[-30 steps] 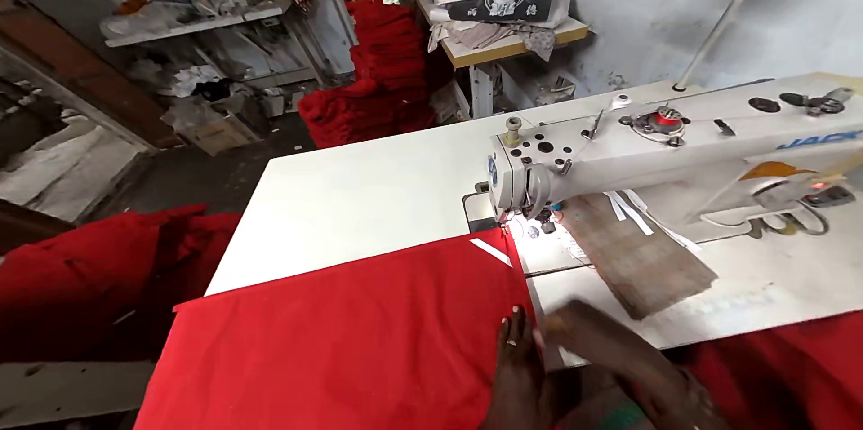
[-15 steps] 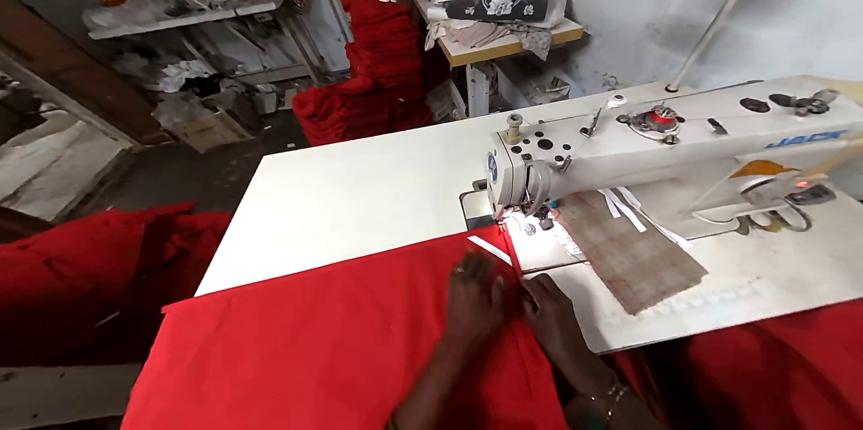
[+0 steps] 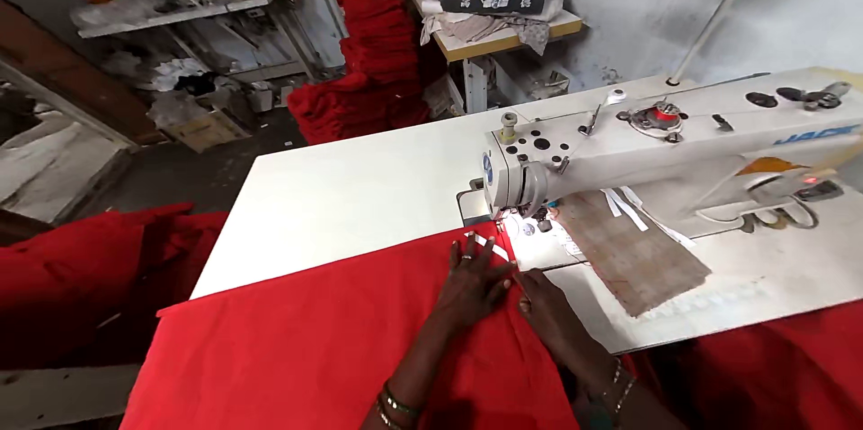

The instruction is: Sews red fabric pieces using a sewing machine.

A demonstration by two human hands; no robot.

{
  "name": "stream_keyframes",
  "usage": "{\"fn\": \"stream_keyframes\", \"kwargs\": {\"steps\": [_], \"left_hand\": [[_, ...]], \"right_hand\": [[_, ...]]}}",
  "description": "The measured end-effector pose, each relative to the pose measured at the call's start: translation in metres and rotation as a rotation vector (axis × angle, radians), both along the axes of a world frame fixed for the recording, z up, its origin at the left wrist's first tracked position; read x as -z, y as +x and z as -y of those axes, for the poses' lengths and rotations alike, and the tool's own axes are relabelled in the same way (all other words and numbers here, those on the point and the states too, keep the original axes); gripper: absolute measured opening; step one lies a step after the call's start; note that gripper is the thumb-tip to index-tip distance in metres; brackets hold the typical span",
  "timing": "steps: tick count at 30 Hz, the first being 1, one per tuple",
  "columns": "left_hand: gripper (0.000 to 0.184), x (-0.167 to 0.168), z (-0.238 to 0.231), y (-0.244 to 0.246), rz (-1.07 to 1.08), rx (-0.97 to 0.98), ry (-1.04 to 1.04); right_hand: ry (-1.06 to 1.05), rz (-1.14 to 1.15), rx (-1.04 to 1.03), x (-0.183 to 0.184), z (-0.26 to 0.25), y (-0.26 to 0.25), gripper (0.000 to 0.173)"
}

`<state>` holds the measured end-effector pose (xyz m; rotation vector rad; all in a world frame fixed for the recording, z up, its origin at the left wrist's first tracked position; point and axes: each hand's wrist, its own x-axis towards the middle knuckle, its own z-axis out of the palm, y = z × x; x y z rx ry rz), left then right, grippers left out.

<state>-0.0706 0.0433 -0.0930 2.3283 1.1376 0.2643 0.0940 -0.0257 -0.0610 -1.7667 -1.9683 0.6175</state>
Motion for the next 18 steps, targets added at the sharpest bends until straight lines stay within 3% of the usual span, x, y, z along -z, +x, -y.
{"fn": "stream_keyframes", "kwargs": {"steps": [8, 11, 14, 18], "left_hand": [[0.035, -0.004, -0.06, -0.004, 0.005, 0.031, -0.065], [0.034, 0.0, -0.067, -0.004, 0.063, 0.05, -0.032], [0.032, 0.006, -0.067, -0.005, 0.11, 0.035, 0.004], [0.03, 0.009, -0.065, -0.005, 0.153, 0.012, 0.052]], "right_hand": [[-0.246, 0.061, -0.039, -0.018, -0.042, 0.002, 0.034], [-0.038, -0.061, 0.041, -0.014, -0.023, 0.025, 0.025], [0.194, -0.069, 0.327, 0.003, -0.003, 0.055, 0.017], [0.152, -0.062, 0.45, 0.013, -0.009, 0.082, 0.021]]}}
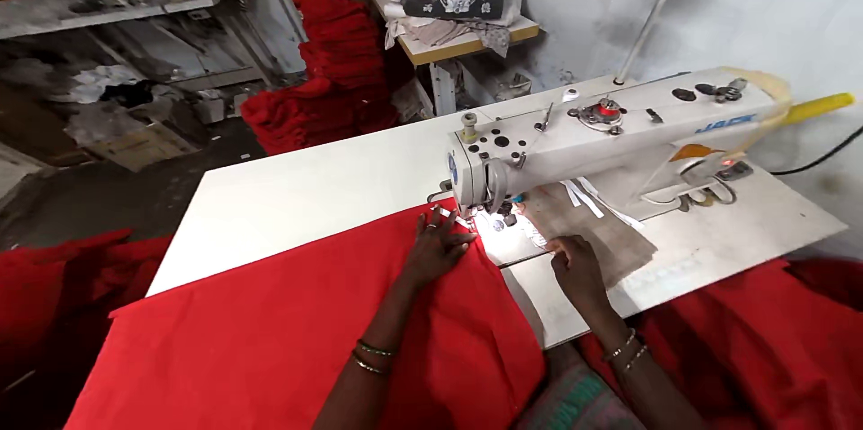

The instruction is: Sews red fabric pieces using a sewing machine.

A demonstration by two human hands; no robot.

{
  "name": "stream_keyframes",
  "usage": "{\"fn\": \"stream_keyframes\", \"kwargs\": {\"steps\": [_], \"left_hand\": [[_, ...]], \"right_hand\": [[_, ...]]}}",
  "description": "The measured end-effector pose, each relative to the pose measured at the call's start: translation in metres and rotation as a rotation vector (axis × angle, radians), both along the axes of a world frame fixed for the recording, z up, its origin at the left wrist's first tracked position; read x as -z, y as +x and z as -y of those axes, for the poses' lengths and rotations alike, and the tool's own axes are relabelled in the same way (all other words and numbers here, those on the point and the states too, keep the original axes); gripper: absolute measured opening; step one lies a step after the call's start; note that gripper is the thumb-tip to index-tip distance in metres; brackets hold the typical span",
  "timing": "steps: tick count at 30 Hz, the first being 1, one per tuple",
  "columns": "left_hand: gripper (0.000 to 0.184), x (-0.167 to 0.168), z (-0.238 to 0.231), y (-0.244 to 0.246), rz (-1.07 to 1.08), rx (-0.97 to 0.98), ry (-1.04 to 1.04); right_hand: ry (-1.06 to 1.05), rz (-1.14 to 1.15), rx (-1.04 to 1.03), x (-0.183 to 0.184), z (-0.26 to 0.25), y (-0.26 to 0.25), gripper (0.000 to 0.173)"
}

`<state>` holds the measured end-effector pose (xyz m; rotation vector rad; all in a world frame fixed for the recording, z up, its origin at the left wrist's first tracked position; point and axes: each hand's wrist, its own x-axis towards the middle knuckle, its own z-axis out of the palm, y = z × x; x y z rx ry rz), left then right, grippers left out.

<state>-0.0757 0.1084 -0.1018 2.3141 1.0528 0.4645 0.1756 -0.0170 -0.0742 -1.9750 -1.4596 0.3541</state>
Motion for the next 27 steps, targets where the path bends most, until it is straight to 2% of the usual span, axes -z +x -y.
{"fn": "stream_keyframes", "kwargs": {"steps": [4, 6, 10, 12, 14, 16, 18, 20, 23, 25, 27], "left_hand": [[0.029, 0.0, 0.001, 0.0, 0.016, -0.014, 0.012], [0.03, 0.0, 0.0, 0.0, -0.005, -0.019, -0.001], [0.03, 0.002, -0.002, -0.003, 0.047, -0.008, 0.01], [0.029, 0.004, -0.002, -0.004, 0.072, -0.002, 0.028], [0.027, 0.004, -0.001, -0.004, 0.107, -0.009, 0.055], [0.024, 0.0, 0.006, 0.001, 0.175, -0.094, 0.043], [0.021, -0.011, 0.028, 0.014, 0.239, -0.245, -0.007], [0.025, -0.035, 0.061, 0.031, 0.252, -0.29, -0.216], [0.03, -0.061, 0.106, 0.053, 0.434, -0.291, -0.749], [0.031, -0.069, 0.122, 0.058, 0.606, -0.328, -1.081], [0.026, -0.071, 0.127, 0.055, 0.74, -0.308, -1.238]], "right_hand": [[-0.187, 0.064, -0.037, -0.006, -0.011, -0.003, 0.026], [-0.217, 0.012, -0.072, -0.009, -0.01, 0.0, 0.025], [0.015, -0.05, -0.07, 0.007, -0.002, 0.005, 0.015], [0.027, 0.024, -0.085, 0.011, 0.001, 0.0, 0.023], [0.083, 0.176, -0.1, 0.018, 0.0, -0.005, 0.018], [0.17, 0.269, -0.102, 0.026, -0.002, -0.007, 0.008], [0.241, 0.263, -0.113, 0.031, -0.004, -0.003, 0.006], [0.213, 0.031, -0.152, 0.023, -0.001, 0.003, 0.011], [0.245, -0.349, -0.266, 0.008, 0.016, 0.001, 0.013], [0.341, -0.44, -0.388, 0.004, 0.031, -0.008, 0.016], [0.428, -0.478, -0.494, 0.002, 0.039, -0.013, 0.016]]}}
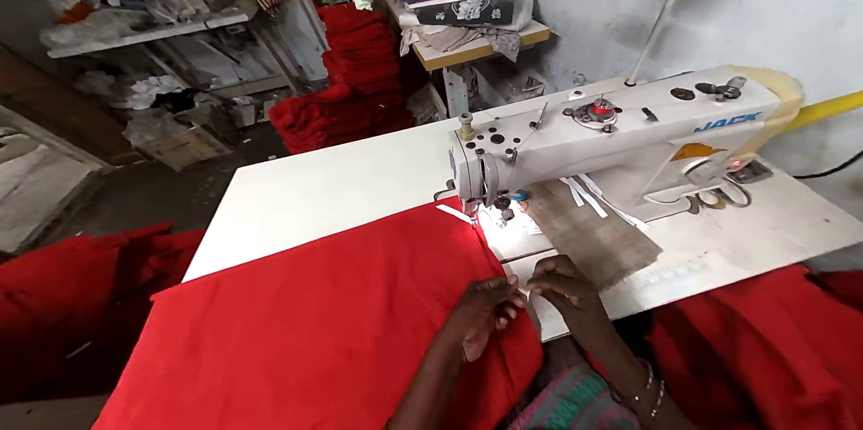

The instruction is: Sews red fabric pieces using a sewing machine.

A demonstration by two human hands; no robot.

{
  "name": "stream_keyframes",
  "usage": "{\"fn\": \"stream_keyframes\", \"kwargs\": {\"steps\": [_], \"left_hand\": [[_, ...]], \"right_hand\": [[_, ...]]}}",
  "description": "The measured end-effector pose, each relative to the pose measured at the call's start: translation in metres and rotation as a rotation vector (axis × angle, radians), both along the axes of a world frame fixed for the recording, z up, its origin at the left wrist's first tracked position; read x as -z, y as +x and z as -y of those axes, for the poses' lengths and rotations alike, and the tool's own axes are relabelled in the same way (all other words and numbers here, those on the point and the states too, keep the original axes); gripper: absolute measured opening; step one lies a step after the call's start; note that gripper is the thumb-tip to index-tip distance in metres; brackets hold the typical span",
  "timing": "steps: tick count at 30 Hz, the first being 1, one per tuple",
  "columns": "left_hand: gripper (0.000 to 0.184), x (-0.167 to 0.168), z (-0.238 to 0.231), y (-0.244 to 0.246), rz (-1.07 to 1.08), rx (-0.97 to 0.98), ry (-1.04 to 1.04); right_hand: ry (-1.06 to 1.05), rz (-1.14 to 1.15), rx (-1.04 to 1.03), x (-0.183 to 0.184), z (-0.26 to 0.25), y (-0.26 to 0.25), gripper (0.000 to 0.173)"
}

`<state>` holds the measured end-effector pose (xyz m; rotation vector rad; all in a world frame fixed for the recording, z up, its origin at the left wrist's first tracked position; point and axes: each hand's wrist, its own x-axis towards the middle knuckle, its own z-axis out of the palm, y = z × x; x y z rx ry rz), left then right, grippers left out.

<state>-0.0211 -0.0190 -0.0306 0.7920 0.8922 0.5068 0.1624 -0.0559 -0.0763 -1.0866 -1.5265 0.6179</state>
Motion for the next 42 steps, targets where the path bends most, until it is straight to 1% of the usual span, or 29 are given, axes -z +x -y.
{"fn": "stream_keyframes", "kwargs": {"steps": [1, 3, 5, 6, 8, 9, 10, 11, 12, 14, 16, 18, 19, 21, 23, 24, 25, 26, 27, 29, 31, 36, 42], "left_hand": [[0.022, 0.0, 0.002, -0.003, 0.046, -0.009, -0.02], [0.019, -0.002, 0.006, -0.007, 0.075, -0.047, 0.013], [0.018, -0.002, 0.01, -0.009, 0.077, -0.134, 0.1], [0.017, -0.001, 0.012, -0.01, 0.073, -0.183, 0.14], [0.015, 0.0, 0.017, -0.009, 0.051, -0.268, 0.202], [0.015, 0.001, 0.019, -0.008, 0.041, -0.298, 0.225], [0.013, 0.002, 0.022, -0.007, 0.03, -0.317, 0.248], [0.012, 0.003, 0.024, -0.007, 0.017, -0.328, 0.276], [0.01, 0.004, 0.026, -0.008, -0.007, -0.326, 0.317], [0.007, 0.006, 0.026, -0.014, -0.102, -0.286, 0.459], [0.012, 0.008, 0.022, -0.022, -0.222, -0.222, 0.625], [0.014, 0.007, 0.013, -0.029, -0.317, -0.172, 0.716], [0.014, 0.005, 0.006, -0.032, -0.343, -0.168, 0.705], [0.014, -0.002, -0.015, -0.032, -0.366, -0.247, 0.593], [0.015, -0.002, -0.042, -0.022, -0.408, -0.381, 0.476], [0.014, 0.002, -0.056, -0.015, -0.449, -0.424, 0.458], [0.015, 0.006, -0.069, -0.009, -0.51, -0.428, 0.471], [0.018, 0.012, -0.08, -0.004, -0.595, -0.385, 0.516], [0.021, 0.017, -0.089, -0.001, -0.678, -0.33, 0.564], [0.017, 0.029, -0.096, 0.001, -0.772, -0.281, 0.622], [0.015, 0.037, -0.093, 0.0, -0.784, -0.293, 0.684], [0.015, 0.037, -0.091, 0.002, -0.798, -0.318, 0.669], [0.014, 0.041, -0.091, 0.003, -0.801, -0.33, 0.669]], "right_hand": [[0.024, -0.006, -0.032, 0.0, 0.002, -0.001, 0.016], [0.006, -0.055, -0.065, -0.002, 0.007, -0.003, 0.017], [-0.114, -0.24, -0.048, -0.01, 0.012, -0.008, 0.014], [-0.207, -0.356, -0.049, -0.015, 0.014, -0.011, 0.017], [-0.36, -0.502, -0.109, -0.027, 0.016, -0.016, 0.038], [-0.402, -0.528, -0.115, -0.032, 0.017, -0.021, 0.044], [-0.419, -0.547, -0.092, -0.036, 0.017, -0.028, 0.041], [-0.427, -0.553, -0.058, -0.039, 0.017, -0.033, 0.034], [-0.424, -0.54, -0.034, -0.04, 0.016, -0.037, 0.03], [-0.386, -0.455, -0.021, -0.037, 0.013, -0.039, 0.03], [-0.382, -0.347, -0.048, -0.036, 0.01, -0.04, 0.029], [-0.415, -0.234, -0.068, -0.04, 0.004, -0.041, 0.024], [-0.437, -0.164, -0.053, -0.044, -0.002, -0.04, 0.022], [-0.444, 0.011, 0.042, -0.048, -0.024, -0.037, 0.02], [-0.409, 0.211, 0.128, -0.036, -0.051, -0.039, 0.021], [-0.443, 0.318, 0.119, -0.029, -0.062, -0.043, 0.026], [-0.502, 0.417, 0.1, -0.024, -0.07, -0.05, 0.032], [-0.513, 0.495, 0.109, -0.018, -0.073, -0.058, 0.033], [-0.445, 0.539, 0.164, -0.008, -0.073, -0.067, 0.029], [-0.196, 0.515, 0.306, 0.014, -0.067, -0.075, 0.019], [-0.075, 0.452, 0.361, 0.023, -0.065, -0.074, 0.015], [-0.062, 0.397, 0.366, 0.024, -0.064, -0.073, 0.016], [-0.078, 0.405, 0.328, 0.021, -0.063, -0.072, 0.022]]}}
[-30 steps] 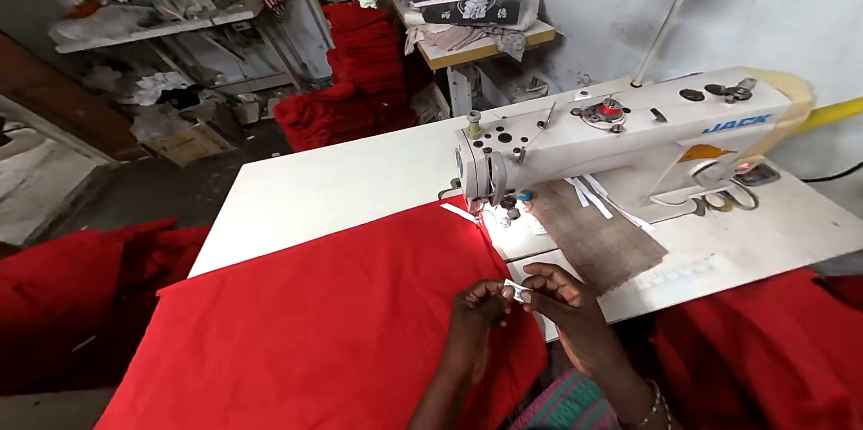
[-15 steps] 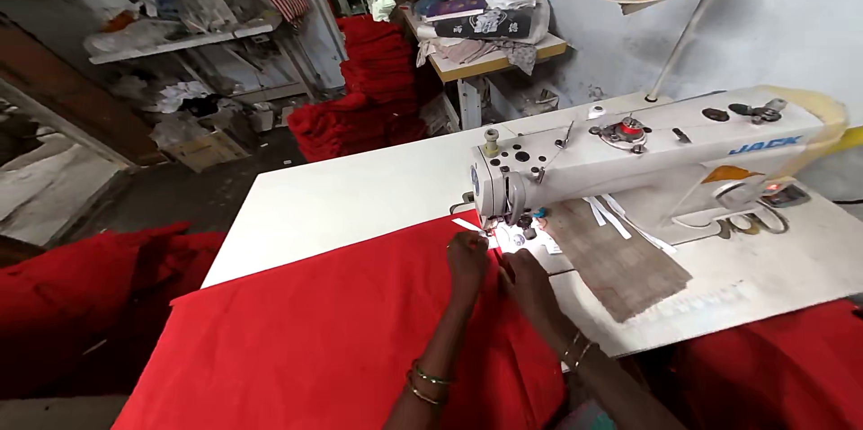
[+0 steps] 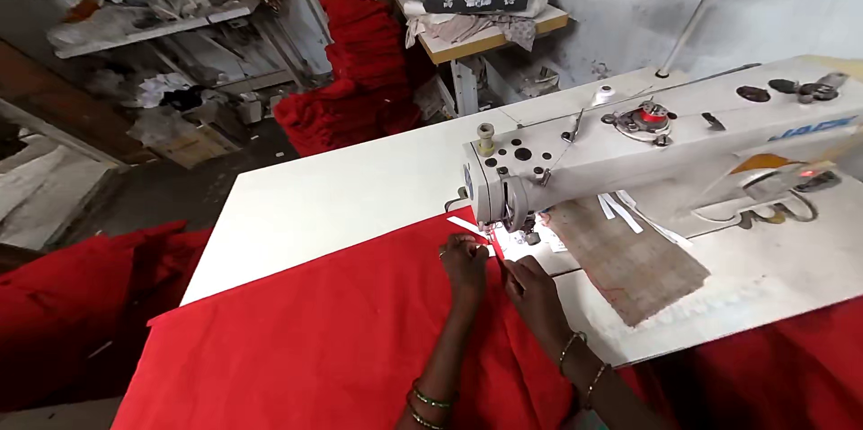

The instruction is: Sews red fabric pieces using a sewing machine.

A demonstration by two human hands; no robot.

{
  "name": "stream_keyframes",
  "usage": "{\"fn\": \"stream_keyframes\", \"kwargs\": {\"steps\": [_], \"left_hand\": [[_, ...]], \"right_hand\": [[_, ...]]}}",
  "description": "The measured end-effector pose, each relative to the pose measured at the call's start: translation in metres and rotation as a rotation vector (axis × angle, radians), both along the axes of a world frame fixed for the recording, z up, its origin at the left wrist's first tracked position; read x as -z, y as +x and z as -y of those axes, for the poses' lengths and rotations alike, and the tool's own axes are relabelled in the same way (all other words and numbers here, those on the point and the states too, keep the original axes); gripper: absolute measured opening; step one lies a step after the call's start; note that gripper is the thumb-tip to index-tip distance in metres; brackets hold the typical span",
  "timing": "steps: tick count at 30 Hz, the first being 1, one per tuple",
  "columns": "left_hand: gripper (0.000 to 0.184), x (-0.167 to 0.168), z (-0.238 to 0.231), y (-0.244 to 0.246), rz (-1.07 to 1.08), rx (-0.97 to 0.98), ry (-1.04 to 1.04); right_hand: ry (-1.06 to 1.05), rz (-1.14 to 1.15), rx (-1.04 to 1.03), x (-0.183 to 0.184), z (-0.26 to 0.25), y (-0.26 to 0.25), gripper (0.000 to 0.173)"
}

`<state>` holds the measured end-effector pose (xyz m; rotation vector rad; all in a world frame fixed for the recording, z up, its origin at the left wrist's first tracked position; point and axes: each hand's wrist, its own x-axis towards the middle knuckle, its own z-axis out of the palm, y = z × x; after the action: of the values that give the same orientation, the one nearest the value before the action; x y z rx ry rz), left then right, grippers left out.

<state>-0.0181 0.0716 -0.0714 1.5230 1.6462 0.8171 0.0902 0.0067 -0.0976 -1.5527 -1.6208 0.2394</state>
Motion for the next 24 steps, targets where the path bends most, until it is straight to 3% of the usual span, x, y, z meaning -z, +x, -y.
{"fn": "stream_keyframes", "kwargs": {"steps": [4, 7, 9, 15, 19, 22, 24], "left_hand": [[0.014, 0.001, 0.0, 0.001, -0.009, -0.003, 0.012], [0.015, 0.0, 0.0, 0.001, -0.035, 0.007, -0.001], [0.016, 0.001, -0.004, 0.002, -0.063, 0.017, 0.005], [0.02, 0.004, -0.037, -0.003, -0.115, 0.101, 0.052], [0.027, 0.012, -0.039, -0.045, -0.025, 0.152, 0.165], [0.033, 0.002, 0.019, -0.123, -0.062, -0.223, 0.269], [0.032, 0.014, 0.057, -0.175, -0.03, -0.552, 0.337]], "right_hand": [[-0.084, 0.041, -0.038, -0.005, -0.001, 0.001, 0.023], [-0.452, 0.079, -0.144, -0.031, -0.004, 0.005, 0.028], [-0.583, 0.115, -0.174, -0.041, -0.011, 0.005, 0.031], [-0.679, 0.148, -0.172, -0.052, -0.014, 0.004, 0.035], [-0.765, -0.051, -0.195, -0.056, 0.039, 0.017, 0.042], [-0.79, -0.307, -0.203, -0.05, 0.101, 0.03, 0.038], [-0.805, -0.442, -0.241, -0.035, 0.129, 0.034, 0.028]]}}
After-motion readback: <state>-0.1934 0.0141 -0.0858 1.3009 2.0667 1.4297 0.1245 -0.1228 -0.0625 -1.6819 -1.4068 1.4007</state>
